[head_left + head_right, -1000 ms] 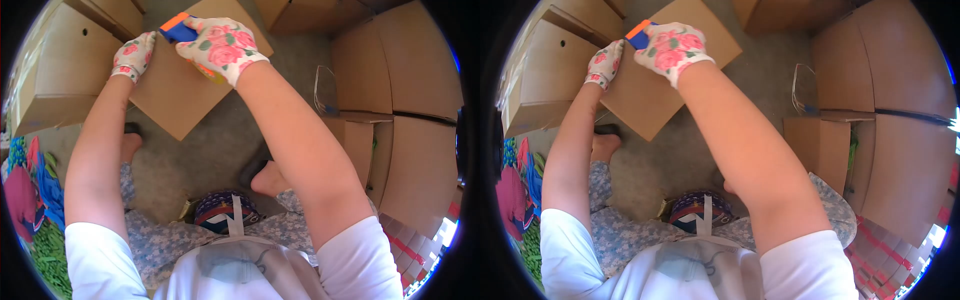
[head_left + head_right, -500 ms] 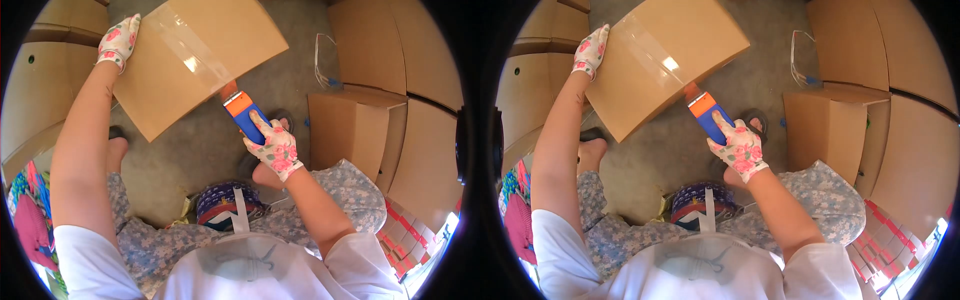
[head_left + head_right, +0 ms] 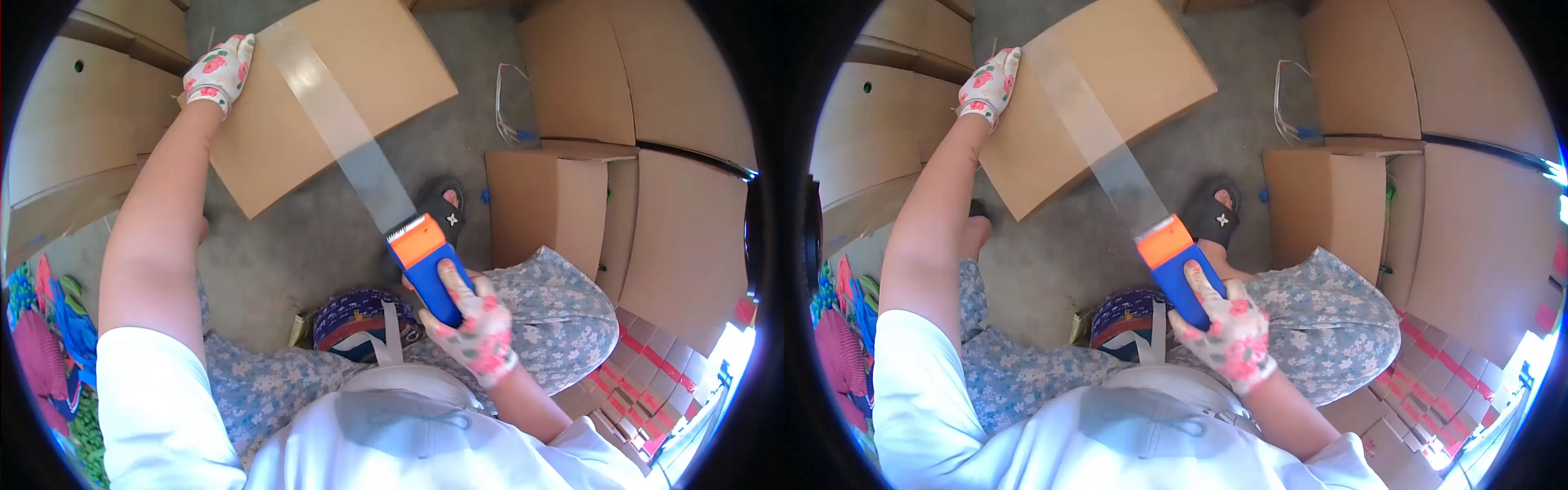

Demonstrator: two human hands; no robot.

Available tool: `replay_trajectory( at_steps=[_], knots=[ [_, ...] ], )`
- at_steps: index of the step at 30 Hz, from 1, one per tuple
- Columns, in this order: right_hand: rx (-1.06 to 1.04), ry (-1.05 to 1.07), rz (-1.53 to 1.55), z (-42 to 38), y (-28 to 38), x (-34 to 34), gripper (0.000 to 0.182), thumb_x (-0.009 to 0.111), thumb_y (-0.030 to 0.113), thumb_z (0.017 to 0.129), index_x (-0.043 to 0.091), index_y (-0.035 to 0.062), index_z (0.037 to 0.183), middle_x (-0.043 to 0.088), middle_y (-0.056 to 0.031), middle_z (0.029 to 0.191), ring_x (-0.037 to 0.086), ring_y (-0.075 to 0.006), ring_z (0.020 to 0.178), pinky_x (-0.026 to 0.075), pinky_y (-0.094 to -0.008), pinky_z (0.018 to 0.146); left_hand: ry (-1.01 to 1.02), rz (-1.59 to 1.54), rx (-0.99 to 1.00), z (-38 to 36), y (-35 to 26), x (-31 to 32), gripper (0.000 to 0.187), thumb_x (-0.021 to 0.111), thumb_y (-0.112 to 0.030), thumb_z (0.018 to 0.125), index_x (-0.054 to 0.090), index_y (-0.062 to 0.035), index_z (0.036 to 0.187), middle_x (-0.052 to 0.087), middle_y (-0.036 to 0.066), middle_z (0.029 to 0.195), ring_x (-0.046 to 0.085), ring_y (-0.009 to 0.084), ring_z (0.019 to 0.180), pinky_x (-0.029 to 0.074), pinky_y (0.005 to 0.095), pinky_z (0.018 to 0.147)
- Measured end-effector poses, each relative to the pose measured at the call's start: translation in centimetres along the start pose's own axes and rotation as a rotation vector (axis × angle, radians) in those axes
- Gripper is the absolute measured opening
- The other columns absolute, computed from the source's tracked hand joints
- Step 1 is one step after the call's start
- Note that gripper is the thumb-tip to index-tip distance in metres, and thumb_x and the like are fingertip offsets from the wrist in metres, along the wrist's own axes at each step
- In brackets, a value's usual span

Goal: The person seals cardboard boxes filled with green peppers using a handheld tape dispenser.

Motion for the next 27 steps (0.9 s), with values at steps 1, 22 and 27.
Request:
replay_trajectory(
  at_steps=[1, 22, 27],
  knots=[
    [0.064, 0.054, -0.027, -1.1, -1.9, 2.5, 0.067, 0.078, 0.037, 0.071, 0.061, 0.0237, 0.134, 0.059, -0.0161, 0.083, 0.066, -0.0315, 0.065, 0.055, -0.0430, 0.060, -0.005, -0.007, -0.005, -0.1, -0.2, -0.3, 0.056, 0.025, -0.054, 0.102, 0.054, -0.0182, 0.134, 0.053, 0.010, 0.140, 0.050, 0.0322, 0.128, 0.041, 0.0418, 0.105],
    [0.023, 0.493, 0.098, 12.9, -1.5, 12.6, 0.052, 0.062, 0.042, 0.079, 0.066, 0.0077, 0.117, 0.070, -0.0179, 0.108, 0.065, -0.0367, 0.105, 0.049, -0.0446, 0.092, -0.213, -0.066, 0.232, -7.6, -4.8, -3.1, 0.047, 0.047, -0.052, 0.096, 0.063, -0.0075, 0.097, 0.068, 0.019, 0.101, 0.064, 0.0386, 0.095, 0.051, 0.0457, 0.083],
    [0.350, 0.818, 0.974, 5.3, -5.8, -1.9, 0.079, 0.079, 0.034, 0.073, 0.053, -0.0047, 0.137, 0.061, -0.0147, 0.128, 0.057, -0.0213, 0.119, 0.039, -0.0323, 0.108, -0.005, -0.100, 0.447, -19.2, -9.2, -4.1, 0.054, 0.065, -0.046, 0.083, 0.058, -0.0032, 0.114, 0.059, 0.019, 0.112, 0.057, 0.0378, 0.105, 0.048, 0.0456, 0.089]
  ],
)
Point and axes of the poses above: each hand's wrist, its own z-axis towards the middle knuckle, its own x-axis out of the palm, y = z × x, the point moved 8 cm from there along z, towards the middle knuckle
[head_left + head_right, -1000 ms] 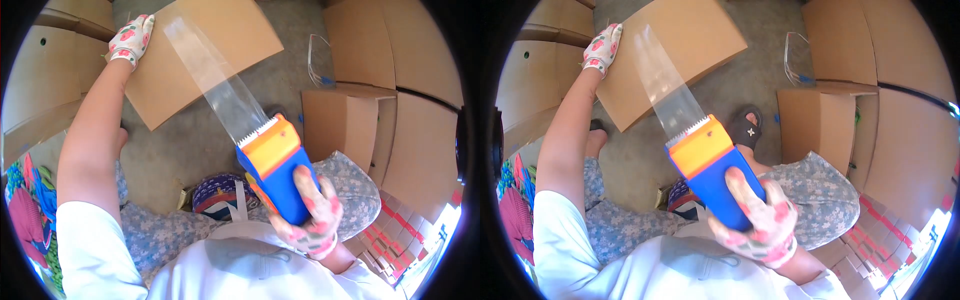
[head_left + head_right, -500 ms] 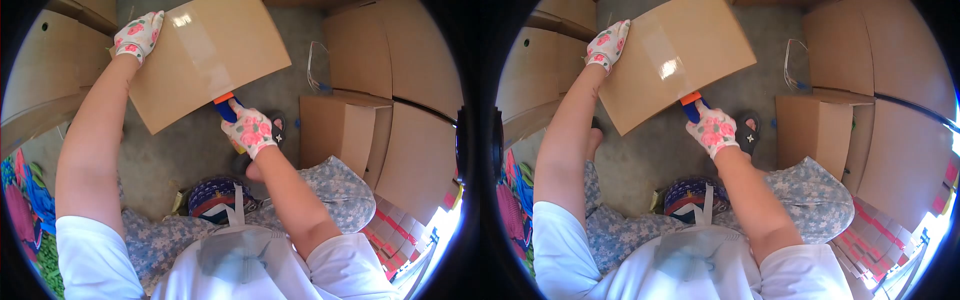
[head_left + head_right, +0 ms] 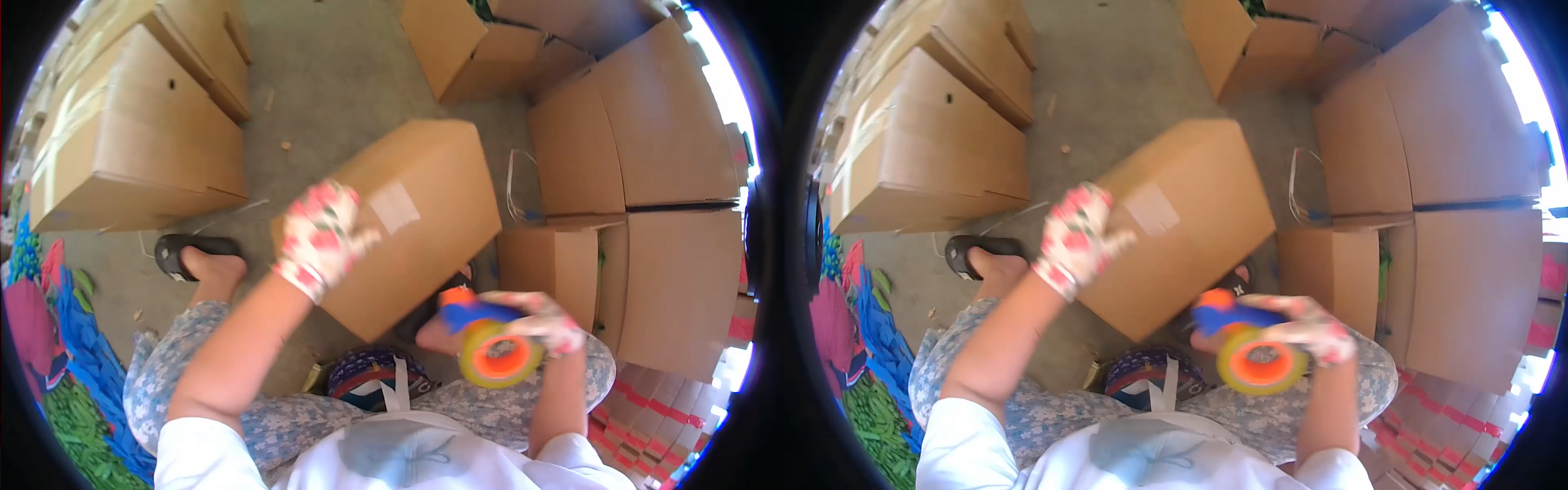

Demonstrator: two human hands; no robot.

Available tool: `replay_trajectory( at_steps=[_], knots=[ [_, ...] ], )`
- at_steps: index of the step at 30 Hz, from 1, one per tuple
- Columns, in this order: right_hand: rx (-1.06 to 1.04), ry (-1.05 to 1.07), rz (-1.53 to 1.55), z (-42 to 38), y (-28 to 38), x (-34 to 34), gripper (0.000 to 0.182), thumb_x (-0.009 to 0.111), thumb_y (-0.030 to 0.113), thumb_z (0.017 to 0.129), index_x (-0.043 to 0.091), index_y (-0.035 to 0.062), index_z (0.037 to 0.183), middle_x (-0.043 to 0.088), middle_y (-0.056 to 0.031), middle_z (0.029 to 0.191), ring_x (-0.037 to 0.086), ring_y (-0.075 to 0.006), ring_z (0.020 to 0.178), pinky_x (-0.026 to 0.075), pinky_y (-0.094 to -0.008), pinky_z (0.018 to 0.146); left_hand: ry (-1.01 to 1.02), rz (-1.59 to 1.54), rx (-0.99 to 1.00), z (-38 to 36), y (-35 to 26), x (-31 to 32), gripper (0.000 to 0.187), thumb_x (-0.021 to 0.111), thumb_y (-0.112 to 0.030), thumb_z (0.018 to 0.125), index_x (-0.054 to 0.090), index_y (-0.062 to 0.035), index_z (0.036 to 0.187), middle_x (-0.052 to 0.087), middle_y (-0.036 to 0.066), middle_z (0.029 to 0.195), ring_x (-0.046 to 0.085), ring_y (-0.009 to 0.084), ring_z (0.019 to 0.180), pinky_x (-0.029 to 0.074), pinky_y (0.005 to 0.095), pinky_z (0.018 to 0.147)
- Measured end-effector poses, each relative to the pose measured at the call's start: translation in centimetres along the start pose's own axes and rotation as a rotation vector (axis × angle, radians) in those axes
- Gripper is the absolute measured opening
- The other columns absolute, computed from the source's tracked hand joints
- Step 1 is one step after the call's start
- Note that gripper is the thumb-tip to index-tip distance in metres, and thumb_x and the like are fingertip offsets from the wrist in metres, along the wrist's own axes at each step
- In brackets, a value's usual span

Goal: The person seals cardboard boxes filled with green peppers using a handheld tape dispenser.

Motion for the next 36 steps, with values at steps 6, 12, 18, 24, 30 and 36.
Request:
replay_trajectory(
  at_steps=[6, 12, 18, 24, 30, 36],
  knots=[
    [-0.682, -0.501, 0.529, 0.3, 7.5, -11.4, 0.039, 0.057, 0.032, 0.096, 0.057, 0.0043, 0.123, 0.068, -0.0078, 0.105, 0.066, -0.0173, 0.094, 0.055, -0.0331, 0.086, 0.002, -0.178, 0.200, -8.7, -8.5, 2.7, 0.058, 0.068, -0.043, 0.083, 0.055, -0.0059, 0.126, 0.047, 0.021, 0.136, 0.041, 0.0371, 0.133, 0.029, 0.0496, 0.113],
    [-0.593, -0.286, 0.771, 11.7, 8.9, -15.3, 0.041, 0.057, 0.034, 0.094, 0.061, 0.0022, 0.118, 0.067, -0.0132, 0.117, 0.064, -0.0272, 0.108, 0.050, -0.0408, 0.100, -0.714, -1.196, -1.011, -15.8, 7.7, 20.8, 0.070, 0.053, -0.058, 0.092, 0.045, -0.0110, 0.144, 0.039, 0.017, 0.150, 0.033, 0.0377, 0.140, 0.023, 0.0574, 0.114],
    [-0.617, -0.249, 0.672, 10.5, 7.8, -13.3, 0.044, 0.056, 0.036, 0.094, 0.059, 0.0021, 0.121, 0.065, -0.0128, 0.122, 0.063, -0.0265, 0.111, 0.049, -0.0411, 0.101, -0.251, -2.165, -1.222, -16.7, -0.4, 23.0, 0.078, 0.034, -0.077, 0.090, 0.051, -0.0196, 0.139, 0.053, 0.009, 0.143, 0.051, 0.0343, 0.127, 0.040, 0.0581, 0.103],
    [-0.618, -0.210, 0.657, 9.6, 6.5, -13.1, 0.044, 0.059, 0.040, 0.091, 0.061, 0.0065, 0.118, 0.066, -0.0079, 0.117, 0.063, -0.0216, 0.108, 0.049, -0.0379, 0.097, -0.310, -2.281, -1.183, -18.5, -0.2, 23.8, 0.076, 0.038, -0.079, 0.088, 0.057, -0.0190, 0.130, 0.065, 0.007, 0.125, 0.062, 0.0329, 0.112, 0.051, 0.0542, 0.091],
    [-0.575, -0.242, 0.783, 15.0, 4.4, -11.0, 0.045, 0.059, 0.042, 0.090, 0.062, 0.0086, 0.120, 0.066, -0.0054, 0.121, 0.063, -0.0212, 0.111, 0.049, -0.0370, 0.100, -0.469, -1.901, -0.866, -15.6, 8.9, 14.8, 0.081, 0.055, -0.063, 0.092, 0.035, -0.0113, 0.151, 0.049, 0.010, 0.145, 0.050, 0.0263, 0.128, 0.045, 0.0428, 0.102],
    [-0.404, -0.216, 0.644, 13.7, 3.1, -4.4, 0.046, 0.060, 0.041, 0.089, 0.062, 0.0085, 0.121, 0.066, -0.0052, 0.120, 0.064, -0.0204, 0.109, 0.053, -0.0371, 0.095, -0.319, -1.140, -0.866, -14.9, 12.8, 4.4, 0.078, 0.067, -0.042, 0.091, 0.033, -0.0082, 0.153, 0.043, 0.015, 0.151, 0.043, 0.0241, 0.138, 0.037, 0.0363, 0.109]
  ],
)
Point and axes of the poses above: each hand's wrist, its own z-axis towards the middle knuckle, its own x-axis out of the palm, y = z × x, the point moved 8 cm from there along z, towards the middle knuckle
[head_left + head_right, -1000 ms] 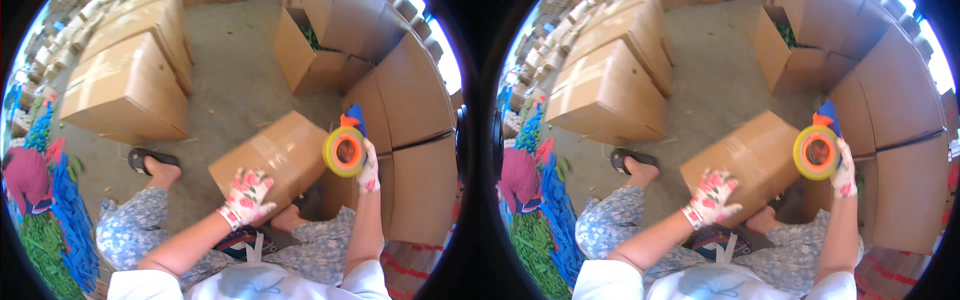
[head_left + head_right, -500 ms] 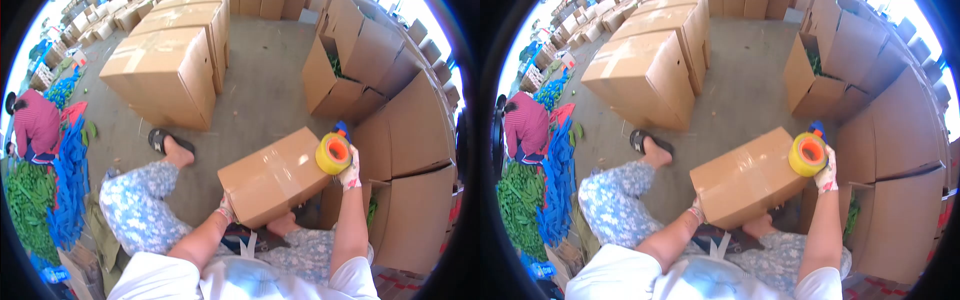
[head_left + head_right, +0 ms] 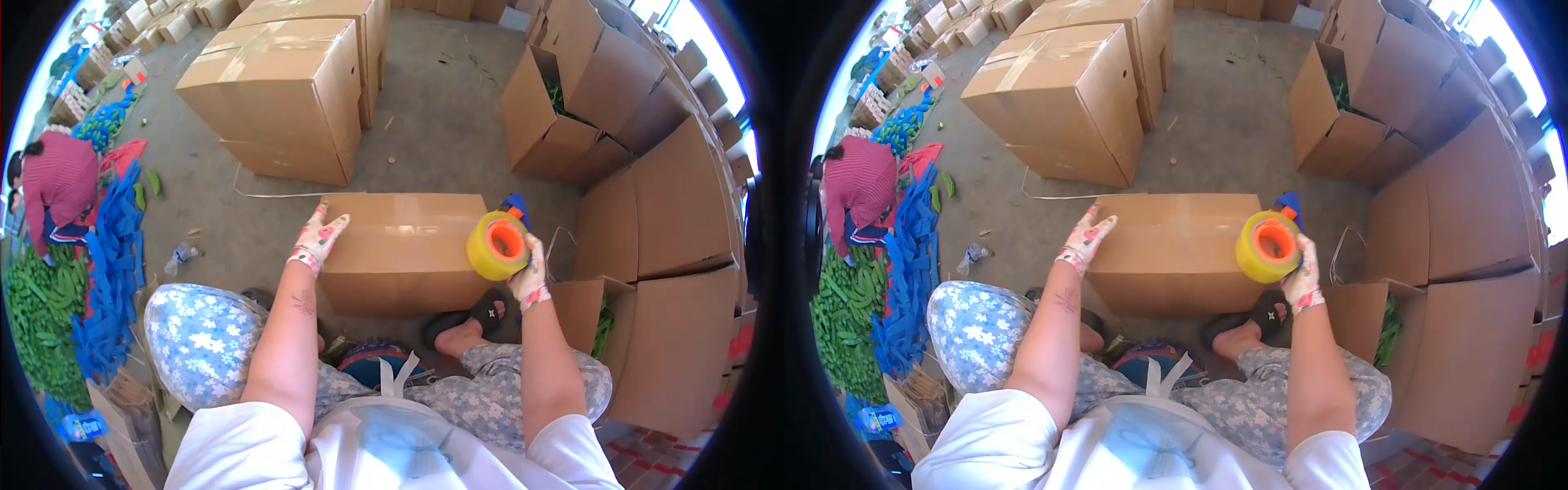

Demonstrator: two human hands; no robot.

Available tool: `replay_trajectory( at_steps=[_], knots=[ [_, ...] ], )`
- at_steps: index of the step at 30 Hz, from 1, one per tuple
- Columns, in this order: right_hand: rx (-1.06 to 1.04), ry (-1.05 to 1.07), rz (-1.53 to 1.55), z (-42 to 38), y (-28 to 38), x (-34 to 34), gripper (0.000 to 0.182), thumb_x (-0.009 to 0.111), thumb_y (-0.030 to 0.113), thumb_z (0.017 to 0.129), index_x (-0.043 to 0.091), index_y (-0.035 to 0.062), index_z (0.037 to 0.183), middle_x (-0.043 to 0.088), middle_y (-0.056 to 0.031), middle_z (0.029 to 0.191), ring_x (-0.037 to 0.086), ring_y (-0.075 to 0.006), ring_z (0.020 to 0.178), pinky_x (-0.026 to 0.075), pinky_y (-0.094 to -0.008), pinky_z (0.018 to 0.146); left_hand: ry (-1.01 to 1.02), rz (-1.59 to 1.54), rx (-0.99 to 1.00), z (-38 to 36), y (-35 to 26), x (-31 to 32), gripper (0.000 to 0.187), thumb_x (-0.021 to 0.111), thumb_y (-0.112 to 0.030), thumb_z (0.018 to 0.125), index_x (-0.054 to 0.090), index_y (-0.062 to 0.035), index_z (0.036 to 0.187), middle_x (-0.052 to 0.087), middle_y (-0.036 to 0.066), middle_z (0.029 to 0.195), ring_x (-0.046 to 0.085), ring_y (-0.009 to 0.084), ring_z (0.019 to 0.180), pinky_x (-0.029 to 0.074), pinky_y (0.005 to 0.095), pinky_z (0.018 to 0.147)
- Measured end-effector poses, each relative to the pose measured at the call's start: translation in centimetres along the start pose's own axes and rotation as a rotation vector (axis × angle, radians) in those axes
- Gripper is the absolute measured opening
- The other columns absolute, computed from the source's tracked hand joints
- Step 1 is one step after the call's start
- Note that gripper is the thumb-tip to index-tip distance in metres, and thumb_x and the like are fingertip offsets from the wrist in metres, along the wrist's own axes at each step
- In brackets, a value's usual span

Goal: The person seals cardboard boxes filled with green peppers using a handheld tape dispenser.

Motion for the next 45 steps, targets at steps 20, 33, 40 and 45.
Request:
replay_trajectory(
  at_steps=[20, 33, 40, 45],
  knots=[
    [0.057, 0.229, 0.201, 2.2, -19.6, 26.5, 0.053, 0.059, 0.017, 0.089, 0.049, 0.0078, 0.140, 0.062, -0.0048, 0.121, 0.059, -0.0184, 0.107, 0.047, -0.0361, 0.096, -0.895, 0.219, -0.398, -0.8, 9.9, -13.3, 0.096, 0.070, -0.044, 0.086, 0.011, -0.0183, 0.158, 0.018, 0.025, 0.158, 0.023, 0.0414, 0.144, 0.026, 0.0490, 0.117],
    [-0.374, 0.235, -0.148, -10.3, 13.6, 8.0, 0.051, 0.052, 0.043, 0.092, 0.061, 0.0030, 0.122, 0.067, -0.0127, 0.115, 0.065, -0.0254, 0.106, 0.051, -0.0405, 0.096, 0.134, 1.766, -0.229, 9.3, 1.0, -20.2, 0.048, 0.051, -0.044, 0.092, 0.068, -0.0060, 0.116, 0.065, 0.015, 0.124, 0.064, 0.0312, 0.111, 0.051, 0.0384, 0.095],
    [-0.753, 0.079, -0.313, -20.4, 22.0, -1.1, 0.058, 0.048, 0.037, 0.094, 0.048, -0.0024, 0.137, 0.058, -0.0161, 0.131, 0.058, -0.0325, 0.120, 0.043, -0.0481, 0.106, 0.326, 1.506, 0.423, 1.4, -17.3, -5.3, 0.043, 0.057, -0.035, 0.092, 0.065, -0.0002, 0.117, 0.069, 0.018, 0.113, 0.065, 0.0316, 0.108, 0.050, 0.0387, 0.091],
    [-0.837, -0.090, -0.278, -24.2, 22.5, -2.6, 0.062, 0.051, 0.032, 0.094, 0.037, -0.0014, 0.145, 0.057, -0.0164, 0.133, 0.058, -0.0322, 0.120, 0.043, -0.0459, 0.107, 0.646, 1.416, 0.759, -5.3, -21.4, 7.0, 0.047, 0.056, -0.036, 0.093, 0.058, -0.0051, 0.129, 0.064, 0.020, 0.123, 0.061, 0.0345, 0.114, 0.047, 0.0396, 0.099]
  ],
)
Point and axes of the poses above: each hand's wrist, its own z-axis towards the middle knuckle, its own x-axis out of the palm, y = z × x, the point moved 8 cm from there along z, towards the middle knuckle
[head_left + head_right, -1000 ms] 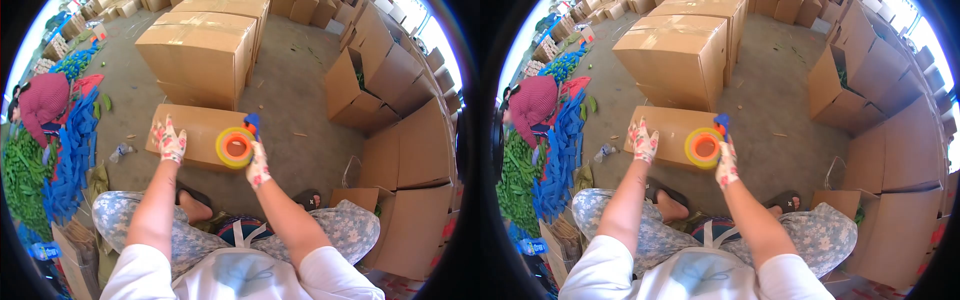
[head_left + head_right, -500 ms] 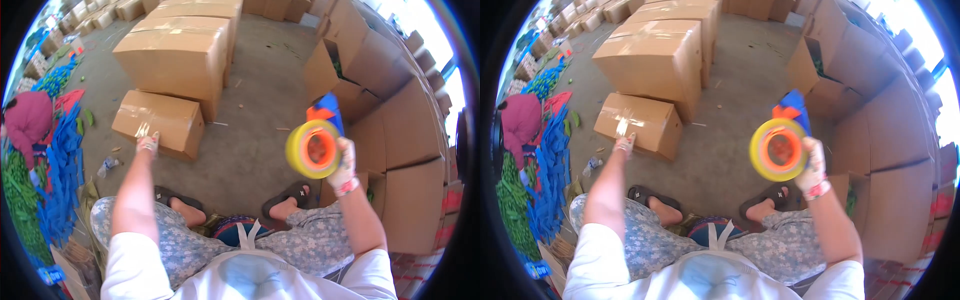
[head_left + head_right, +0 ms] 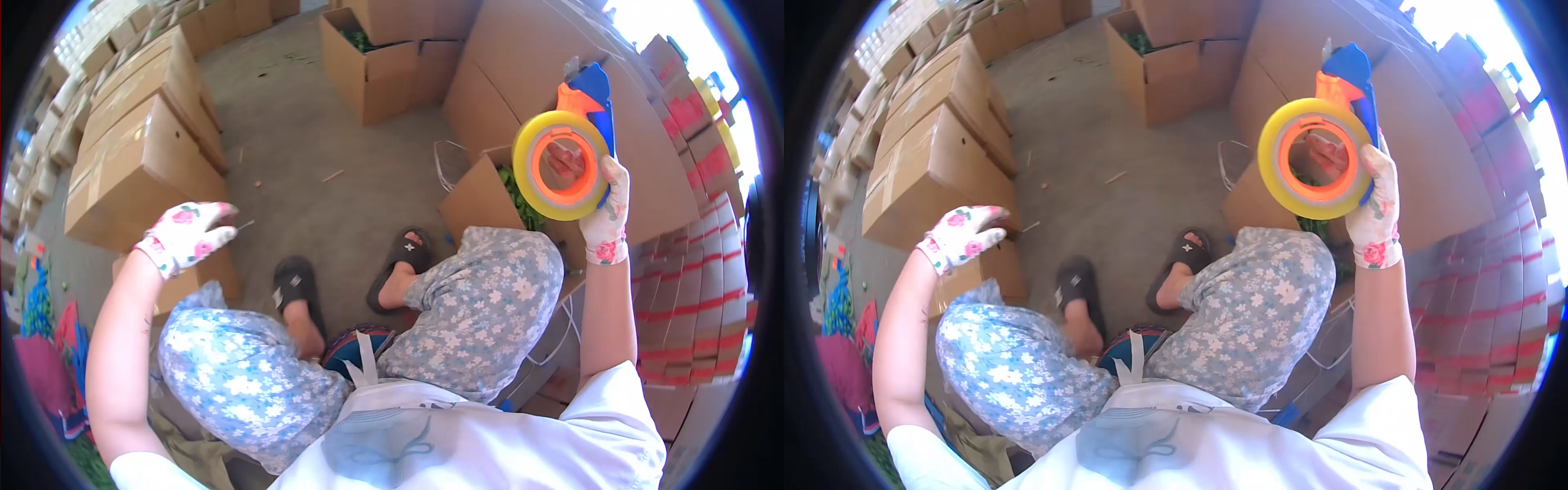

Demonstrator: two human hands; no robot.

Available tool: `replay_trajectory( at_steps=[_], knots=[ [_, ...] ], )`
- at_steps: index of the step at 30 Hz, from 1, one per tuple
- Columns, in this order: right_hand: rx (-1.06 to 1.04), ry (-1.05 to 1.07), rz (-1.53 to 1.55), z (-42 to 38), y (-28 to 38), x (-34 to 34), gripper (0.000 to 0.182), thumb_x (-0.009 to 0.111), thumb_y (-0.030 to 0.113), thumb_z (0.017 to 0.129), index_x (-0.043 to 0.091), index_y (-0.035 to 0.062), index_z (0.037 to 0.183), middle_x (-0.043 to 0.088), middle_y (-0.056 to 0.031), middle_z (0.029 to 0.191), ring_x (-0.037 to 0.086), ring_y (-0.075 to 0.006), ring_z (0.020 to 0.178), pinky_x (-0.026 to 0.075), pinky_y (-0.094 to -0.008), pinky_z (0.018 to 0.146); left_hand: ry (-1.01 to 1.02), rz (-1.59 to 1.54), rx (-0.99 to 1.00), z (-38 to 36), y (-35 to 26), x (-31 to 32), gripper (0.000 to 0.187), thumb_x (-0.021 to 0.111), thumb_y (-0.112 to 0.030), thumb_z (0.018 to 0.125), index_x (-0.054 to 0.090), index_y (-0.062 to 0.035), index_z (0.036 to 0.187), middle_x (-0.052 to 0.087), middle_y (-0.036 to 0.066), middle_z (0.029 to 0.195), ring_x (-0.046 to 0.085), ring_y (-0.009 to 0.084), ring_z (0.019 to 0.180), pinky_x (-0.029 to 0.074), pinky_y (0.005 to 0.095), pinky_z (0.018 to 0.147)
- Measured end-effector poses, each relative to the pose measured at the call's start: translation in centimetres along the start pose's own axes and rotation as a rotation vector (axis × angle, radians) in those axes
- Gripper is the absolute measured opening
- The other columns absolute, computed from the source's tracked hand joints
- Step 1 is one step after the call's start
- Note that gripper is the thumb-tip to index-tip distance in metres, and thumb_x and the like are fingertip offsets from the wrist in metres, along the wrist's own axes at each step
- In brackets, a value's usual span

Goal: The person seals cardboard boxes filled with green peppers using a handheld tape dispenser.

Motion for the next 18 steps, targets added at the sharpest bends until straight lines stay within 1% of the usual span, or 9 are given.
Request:
replay_trajectory(
  at_steps=[1, 3, 5, 7, 9, 10, 11, 14, 18],
  knots=[
    [-0.001, -0.017, -0.033, 0.0, -0.1, 0.3, 0.064, 0.052, 0.030, 0.093, 0.036, -0.0019, 0.146, 0.057, -0.0159, 0.133, 0.058, -0.0303, 0.121, 0.042, -0.0436, 0.107, -0.023, 0.041, 0.098, 1.7, -1.8, 0.0, 0.046, 0.055, -0.038, 0.094, 0.057, -0.0073, 0.129, 0.063, 0.020, 0.123, 0.060, 0.0354, 0.114, 0.047, 0.0410, 0.099],
    [0.038, -0.058, -0.075, 1.0, -0.7, 1.5, 0.065, 0.054, 0.028, 0.091, 0.036, -0.0024, 0.146, 0.057, -0.0154, 0.133, 0.057, -0.0284, 0.121, 0.042, -0.0412, 0.108, 0.094, 0.042, 0.170, 5.8, -5.1, 0.3, 0.048, 0.055, -0.038, 0.094, 0.055, -0.0086, 0.132, 0.062, 0.020, 0.125, 0.059, 0.0357, 0.116, 0.046, 0.0403, 0.101],
    [-0.001, -0.055, -0.209, 2.0, -0.8, 4.1, 0.069, 0.056, 0.022, 0.087, 0.035, -0.0030, 0.147, 0.055, -0.0142, 0.133, 0.057, -0.0243, 0.121, 0.042, -0.0359, 0.107, 0.085, 0.001, 0.362, 10.1, -7.7, 1.3, 0.048, 0.056, -0.036, 0.093, 0.054, -0.0079, 0.132, 0.058, 0.020, 0.130, 0.054, 0.0353, 0.124, 0.042, 0.0407, 0.106],
    [0.023, -0.071, -0.194, 3.9, -2.1, 5.2, 0.072, 0.058, 0.016, 0.082, 0.035, -0.0040, 0.147, 0.054, -0.0136, 0.134, 0.055, -0.0212, 0.122, 0.041, -0.0327, 0.106, -0.179, 0.262, 0.638, 15.1, -12.0, 1.9, 0.056, 0.063, -0.034, 0.091, 0.049, -0.0075, 0.138, 0.052, 0.019, 0.138, 0.045, 0.0319, 0.134, 0.033, 0.0376, 0.114],
    [-0.032, 0.024, -0.327, 6.1, -3.3, 7.1, 0.077, 0.064, 0.016, 0.080, 0.034, -0.0053, 0.148, 0.052, -0.0137, 0.136, 0.052, -0.0209, 0.125, 0.040, -0.0327, 0.107, -0.370, 0.354, 0.697, 19.7, -17.5, 1.9, 0.050, 0.060, -0.031, 0.090, 0.053, -0.0090, 0.135, 0.048, 0.019, 0.142, 0.040, 0.0317, 0.137, 0.030, 0.0416, 0.115],
    [-0.116, 0.031, -0.402, 1.1, 0.6, 5.1, 0.083, 0.070, 0.019, 0.078, 0.033, -0.0061, 0.148, 0.050, -0.0147, 0.138, 0.051, -0.0213, 0.127, 0.039, -0.0332, 0.108, -0.429, 0.369, 0.728, 17.4, -22.1, 3.1, 0.050, 0.060, -0.031, 0.090, 0.053, -0.0090, 0.135, 0.048, 0.019, 0.142, 0.040, 0.0317, 0.137, 0.030, 0.0416, 0.115],
    [-0.089, 0.005, -0.390, 0.8, -0.1, 4.6, 0.089, 0.075, 0.022, 0.075, 0.033, -0.0058, 0.148, 0.048, -0.0153, 0.140, 0.050, -0.0222, 0.127, 0.039, -0.0342, 0.109, -0.404, 0.381, 0.744, 19.5, -26.2, 4.6, 0.049, 0.061, -0.033, 0.090, 0.055, -0.0098, 0.132, 0.051, 0.018, 0.138, 0.043, 0.0310, 0.133, 0.032, 0.0417, 0.111],
    [-0.091, -0.098, -0.210, 0.8, -2.5, 3.6, 0.094, 0.077, 0.021, 0.072, 0.031, -0.0052, 0.149, 0.047, -0.0161, 0.141, 0.048, -0.0241, 0.130, 0.035, -0.0363, 0.112, -0.306, 0.390, 0.774, 25.6, -34.0, 8.7, 0.043, 0.062, -0.036, 0.089, 0.060, -0.0121, 0.125, 0.057, 0.014, 0.126, 0.051, 0.0290, 0.122, 0.039, 0.0418, 0.100],
    [-0.129, -0.133, -0.291, 0.9, -2.9, 0.3, 0.093, 0.077, 0.023, 0.074, 0.030, -0.0051, 0.150, 0.046, -0.0160, 0.143, 0.048, -0.0254, 0.131, 0.035, -0.0368, 0.112, -0.178, 0.381, 0.837, 32.7, -33.0, 12.8, 0.037, 0.064, -0.041, 0.088, 0.066, -0.0152, 0.115, 0.066, 0.009, 0.111, 0.062, 0.0263, 0.106, 0.049, 0.0419, 0.085]
  ],
)
Point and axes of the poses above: each hand's wrist, its own z-axis towards the middle knuckle, its own x-axis out of the palm, y = z × x, the point moved 8 cm from there along z, towards the middle knuckle
